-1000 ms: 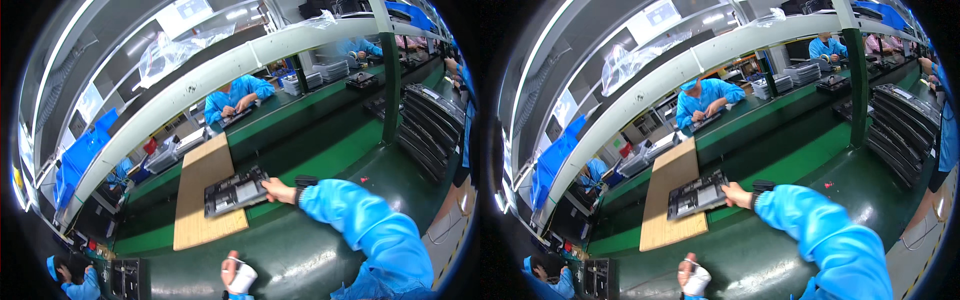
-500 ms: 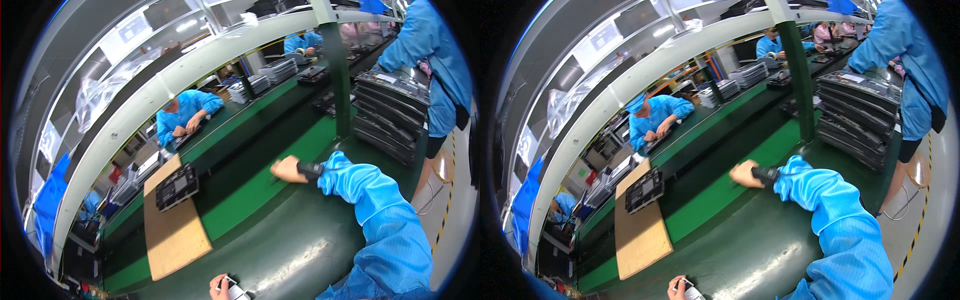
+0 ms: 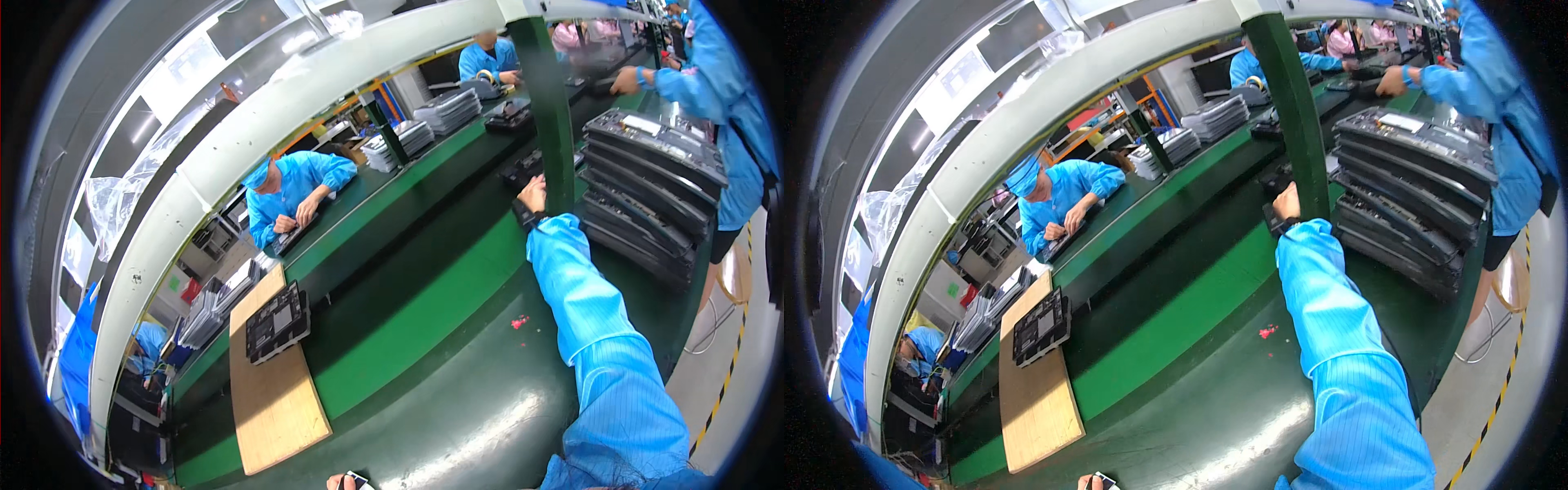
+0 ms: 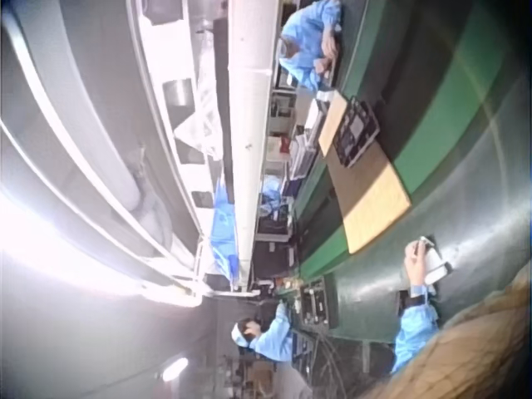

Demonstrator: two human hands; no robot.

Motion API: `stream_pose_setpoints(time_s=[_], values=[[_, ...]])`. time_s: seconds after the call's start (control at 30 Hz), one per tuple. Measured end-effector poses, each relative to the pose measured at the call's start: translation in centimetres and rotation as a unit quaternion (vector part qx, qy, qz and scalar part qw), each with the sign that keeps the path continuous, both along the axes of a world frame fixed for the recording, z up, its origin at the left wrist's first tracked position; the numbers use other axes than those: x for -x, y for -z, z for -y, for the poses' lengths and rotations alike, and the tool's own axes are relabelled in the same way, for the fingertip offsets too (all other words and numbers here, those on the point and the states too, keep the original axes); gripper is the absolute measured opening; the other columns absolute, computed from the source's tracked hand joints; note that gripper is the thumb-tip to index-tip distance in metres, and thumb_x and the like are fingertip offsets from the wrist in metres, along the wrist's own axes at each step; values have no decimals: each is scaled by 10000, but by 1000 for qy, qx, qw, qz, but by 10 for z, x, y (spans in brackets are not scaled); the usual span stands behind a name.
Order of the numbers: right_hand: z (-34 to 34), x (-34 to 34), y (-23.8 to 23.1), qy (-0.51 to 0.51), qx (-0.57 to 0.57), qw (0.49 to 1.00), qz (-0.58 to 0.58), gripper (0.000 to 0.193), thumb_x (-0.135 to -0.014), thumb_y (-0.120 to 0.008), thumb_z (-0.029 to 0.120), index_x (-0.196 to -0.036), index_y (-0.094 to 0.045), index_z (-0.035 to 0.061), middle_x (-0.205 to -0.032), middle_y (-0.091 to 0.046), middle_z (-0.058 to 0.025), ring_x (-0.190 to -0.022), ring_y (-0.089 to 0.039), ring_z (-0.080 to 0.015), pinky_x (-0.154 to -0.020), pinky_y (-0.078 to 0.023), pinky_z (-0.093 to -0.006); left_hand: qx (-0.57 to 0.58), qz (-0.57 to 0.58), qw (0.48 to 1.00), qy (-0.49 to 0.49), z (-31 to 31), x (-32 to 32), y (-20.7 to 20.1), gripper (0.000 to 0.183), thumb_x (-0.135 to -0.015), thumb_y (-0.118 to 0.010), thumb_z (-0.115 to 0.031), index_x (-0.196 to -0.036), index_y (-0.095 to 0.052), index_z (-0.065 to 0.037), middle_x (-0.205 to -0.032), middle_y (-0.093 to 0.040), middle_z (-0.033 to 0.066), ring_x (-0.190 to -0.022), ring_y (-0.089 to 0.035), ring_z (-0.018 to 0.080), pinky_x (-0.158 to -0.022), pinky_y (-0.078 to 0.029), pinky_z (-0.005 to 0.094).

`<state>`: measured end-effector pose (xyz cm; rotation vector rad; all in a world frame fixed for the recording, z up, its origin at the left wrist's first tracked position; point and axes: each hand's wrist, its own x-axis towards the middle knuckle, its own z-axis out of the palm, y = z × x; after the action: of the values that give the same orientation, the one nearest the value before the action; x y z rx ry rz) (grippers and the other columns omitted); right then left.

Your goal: The person installs a laptop battery into a chassis and connects internal ribbon cables to the laptop motherboard using a precision tool and tweezers.

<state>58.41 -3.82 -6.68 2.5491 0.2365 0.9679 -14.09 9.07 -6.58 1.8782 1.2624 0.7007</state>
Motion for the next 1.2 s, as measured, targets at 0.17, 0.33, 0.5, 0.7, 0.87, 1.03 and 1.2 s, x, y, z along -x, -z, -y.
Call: stream_pose_setpoints(time_s=[0.17, 0.33, 0.5, 0.7, 0.87, 1.03, 1.2], values=[[7, -11, -6, 13, 105, 994, -37, 276, -783, -438, 110, -897, -649, -26, -844, -616, -227, -724, -604, -348, -534, -464, -441, 10, -11, 1000, 5, -1, 2, 8, 226, -879, -557, -217, -989, -579, -21, -933, -601, 56, -880, -544, 134, -786, -416, 244], [1, -51, 21, 24, 92, 994, 61, 211, -760, -470, 117, -768, -642, -3, -686, -593, -140, -648, -581, -287, -461, -434, -406, -1, -13, 999, 36, 7, -15, -11, 210, -886, -541, -195, -979, -578, -10, -928, -579, 61, -878, -528, 138, -790, -406, 251], [-1, 3, -4, -257, 88, 962, 21, 135, -636, -587, 165, -697, -647, 61, -682, -586, -153, -569, -568, -285, -427, -418, -358, -110, 60, 990, 64, 2, -37, -8, 103, -796, -581, -114, -808, -575, -12, -832, -570, 101, -874, -475, 233, -804, -377, 329], [-53, 175, -22, -319, 105, 934, -124, 186, -580, -613, 144, -706, -614, 7, -710, -583, -112, -734, -578, -237, -551, -470, -308, -8, 65, 973, 219, 13, -123, -33, 111, -806, -574, -94, -877, -610, -16, -903, -600, 95, -866, -516, 225, -787, -399, 308], [-44, 262, -47, -615, -85, 764, -174, 312, -652, -675, 254, -775, -566, -11, -790, -576, -131, -774, -591, -281, -576, -500, -359, 64, 127, 946, 293, 7, -199, -29, 154, -831, -573, -116, -930, -605, -2, -945, -601, 89, -910, -541, 187, -813, -407, 280], [-32, 228, -88, -579, -166, 774, -196, 193, -722, -601, 191, -844, -579, 42, -810, -585, -119, -797, -590, -283, -640, -498, -391, 141, 234, 936, 224, -23, -250, -11, 241, -855, -559, -158, -1023, -581, 14, -1128, -553, 97, -1032, -507, 174, -893, -374, 266], [-9, 115, -52, -321, -207, 878, -289, 272, -794, -549, 270, -863, -600, 13, -886, -618, -176, -834, -603, -341, -687, -489, -425, 268, 302, 893, 199, -45, -326, -8, 309, -871, -545, -241, -1054, -573, 6, -1386, -324, 154, -1268, -314, 220, -1018, -241, 287]])
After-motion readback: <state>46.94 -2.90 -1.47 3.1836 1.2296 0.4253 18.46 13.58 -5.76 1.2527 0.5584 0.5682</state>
